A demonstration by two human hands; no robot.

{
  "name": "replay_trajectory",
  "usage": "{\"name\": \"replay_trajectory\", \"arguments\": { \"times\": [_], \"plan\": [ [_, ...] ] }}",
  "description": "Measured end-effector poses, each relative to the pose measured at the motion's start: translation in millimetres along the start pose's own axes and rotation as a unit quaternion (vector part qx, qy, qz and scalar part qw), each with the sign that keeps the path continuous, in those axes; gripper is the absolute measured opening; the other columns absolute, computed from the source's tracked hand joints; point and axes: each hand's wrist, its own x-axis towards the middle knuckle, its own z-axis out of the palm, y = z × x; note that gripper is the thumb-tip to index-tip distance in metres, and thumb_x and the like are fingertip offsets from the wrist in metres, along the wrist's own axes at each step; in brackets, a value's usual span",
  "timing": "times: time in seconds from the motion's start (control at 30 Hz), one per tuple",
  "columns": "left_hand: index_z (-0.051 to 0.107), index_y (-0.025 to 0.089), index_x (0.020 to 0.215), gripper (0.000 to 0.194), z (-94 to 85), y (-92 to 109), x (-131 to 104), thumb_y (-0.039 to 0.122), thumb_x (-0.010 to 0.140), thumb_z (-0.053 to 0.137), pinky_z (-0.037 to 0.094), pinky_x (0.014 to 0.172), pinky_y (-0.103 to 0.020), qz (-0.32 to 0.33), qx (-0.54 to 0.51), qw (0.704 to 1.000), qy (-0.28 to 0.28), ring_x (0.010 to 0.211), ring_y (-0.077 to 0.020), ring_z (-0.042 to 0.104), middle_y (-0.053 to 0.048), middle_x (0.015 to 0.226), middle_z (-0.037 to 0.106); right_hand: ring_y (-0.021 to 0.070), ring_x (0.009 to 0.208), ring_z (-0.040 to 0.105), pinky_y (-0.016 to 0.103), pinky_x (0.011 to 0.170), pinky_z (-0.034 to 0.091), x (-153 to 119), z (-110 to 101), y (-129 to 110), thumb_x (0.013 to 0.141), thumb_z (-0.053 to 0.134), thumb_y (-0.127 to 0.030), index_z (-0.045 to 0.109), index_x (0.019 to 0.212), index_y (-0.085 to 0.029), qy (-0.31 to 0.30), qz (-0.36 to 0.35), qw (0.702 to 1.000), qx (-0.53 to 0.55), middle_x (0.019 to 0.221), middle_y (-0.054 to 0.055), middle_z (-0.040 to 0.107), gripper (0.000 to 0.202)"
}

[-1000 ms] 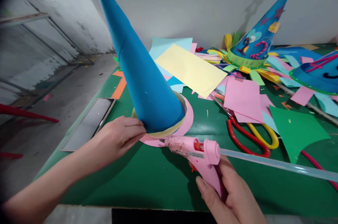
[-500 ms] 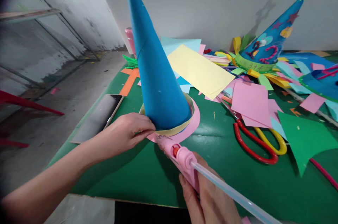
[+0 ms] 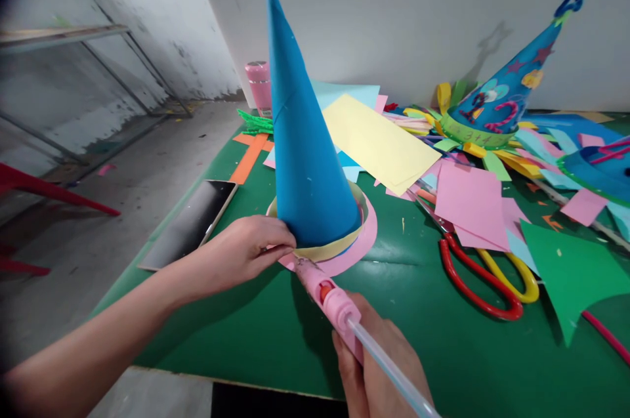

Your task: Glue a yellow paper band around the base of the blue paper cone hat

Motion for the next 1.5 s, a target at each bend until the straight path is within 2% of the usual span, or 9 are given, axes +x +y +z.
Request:
{"name": "replay_trajectory", "arguments": {
  "times": [0.17,0.37,0.5,0.63,0.73,0.83,1.07,1.3,1.5],
  "plan": [
    [0.061,0.015,0.073,0.023,-2.4,0,1,0.015,0.083,0.040,0.038,0.062,-0.021,0.003,0.003,1.000,-0.002,0.069,-0.0126,0.053,-0.002,0.073,0.059,0.0204,0.058,0.064,0.030,0.047,0.054,2,5,0,0.082,0.038,-0.024,0.041,0.108,-0.022,-0.013,-0.003,1.000,-0.010,0.078,0.006,0.066,0.026],
    [0.061,0.014,0.072,0.023,-5.1,2,1,0.015,0.082,0.041,0.038,0.063,-0.021,-0.002,-0.003,1.000,-0.011,0.069,-0.0123,0.053,-0.002,0.074,0.059,0.0213,0.071,0.065,0.032,0.057,0.055,-2,11,2,0.081,0.040,-0.021,0.038,0.118,-0.016,0.000,-0.036,0.999,-0.016,0.095,0.011,0.065,0.037],
    [0.061,0.014,0.073,0.022,-4.0,0,1,0.015,0.083,0.042,0.038,0.063,-0.021,0.003,-0.005,1.000,-0.009,0.070,-0.0123,0.053,-0.001,0.075,0.059,0.0220,0.080,0.065,0.032,0.062,0.055,-1,10,-1,0.081,0.040,-0.021,0.036,0.122,-0.019,-0.012,-0.020,1.000,0.020,0.100,0.009,0.064,0.041],
    [0.060,0.015,0.072,0.022,-2.6,-1,1,0.015,0.083,0.041,0.038,0.063,-0.021,0.008,-0.003,1.000,-0.009,0.069,-0.0120,0.052,-0.001,0.074,0.058,0.0221,0.073,0.065,0.031,0.058,0.054,1,11,-5,0.082,0.037,-0.019,0.034,0.123,-0.022,-0.012,0.005,0.999,0.032,0.096,0.007,0.066,0.042],
    [0.061,0.015,0.072,0.022,-2.8,-1,1,0.015,0.083,0.042,0.038,0.062,-0.021,0.004,-0.003,1.000,-0.009,0.069,-0.0118,0.052,-0.001,0.074,0.058,0.0215,0.077,0.065,0.031,0.061,0.054,1,12,-6,0.083,0.035,-0.019,0.031,0.125,-0.024,-0.005,0.006,0.999,0.047,0.099,0.007,0.065,0.042],
    [0.061,0.015,0.074,0.020,-3.5,1,1,0.013,0.082,0.043,0.038,0.062,-0.021,0.002,-0.003,1.000,-0.005,0.069,-0.0121,0.052,-0.001,0.074,0.059,0.0218,0.082,0.064,0.033,0.066,0.054,-1,13,-5,0.083,0.038,-0.019,0.031,0.126,-0.024,-0.016,-0.006,0.999,0.051,0.104,0.007,0.063,0.044],
    [0.061,0.015,0.074,0.020,-4.1,3,1,0.014,0.082,0.042,0.038,0.062,-0.021,-0.001,0.003,1.000,-0.006,0.068,-0.0123,0.052,-0.001,0.073,0.059,0.0212,0.072,0.064,0.034,0.064,0.054,1,12,-2,0.082,0.041,-0.019,0.033,0.124,-0.022,-0.038,-0.010,0.998,0.040,0.099,0.007,0.064,0.043],
    [0.061,0.015,0.073,0.021,-3.2,2,2,0.013,0.082,0.042,0.038,0.062,-0.022,0.002,0.006,1.000,-0.003,0.069,-0.0126,0.053,-0.001,0.074,0.059,0.0247,0.086,0.063,0.031,0.063,0.054,4,8,-8,0.081,0.041,-0.020,0.033,0.124,-0.025,-0.021,-0.001,0.999,0.042,0.105,0.008,0.062,0.045],
    [0.060,0.014,0.072,0.020,-3.0,3,1,0.013,0.082,0.042,0.038,0.062,-0.022,-0.007,0.003,1.000,-0.006,0.069,-0.0125,0.052,-0.002,0.073,0.059,0.0221,0.081,0.064,0.031,0.062,0.054,7,8,-12,0.081,0.039,-0.019,0.032,0.125,-0.024,-0.019,0.007,0.998,0.059,0.105,0.007,0.061,0.045]
  ]
}}
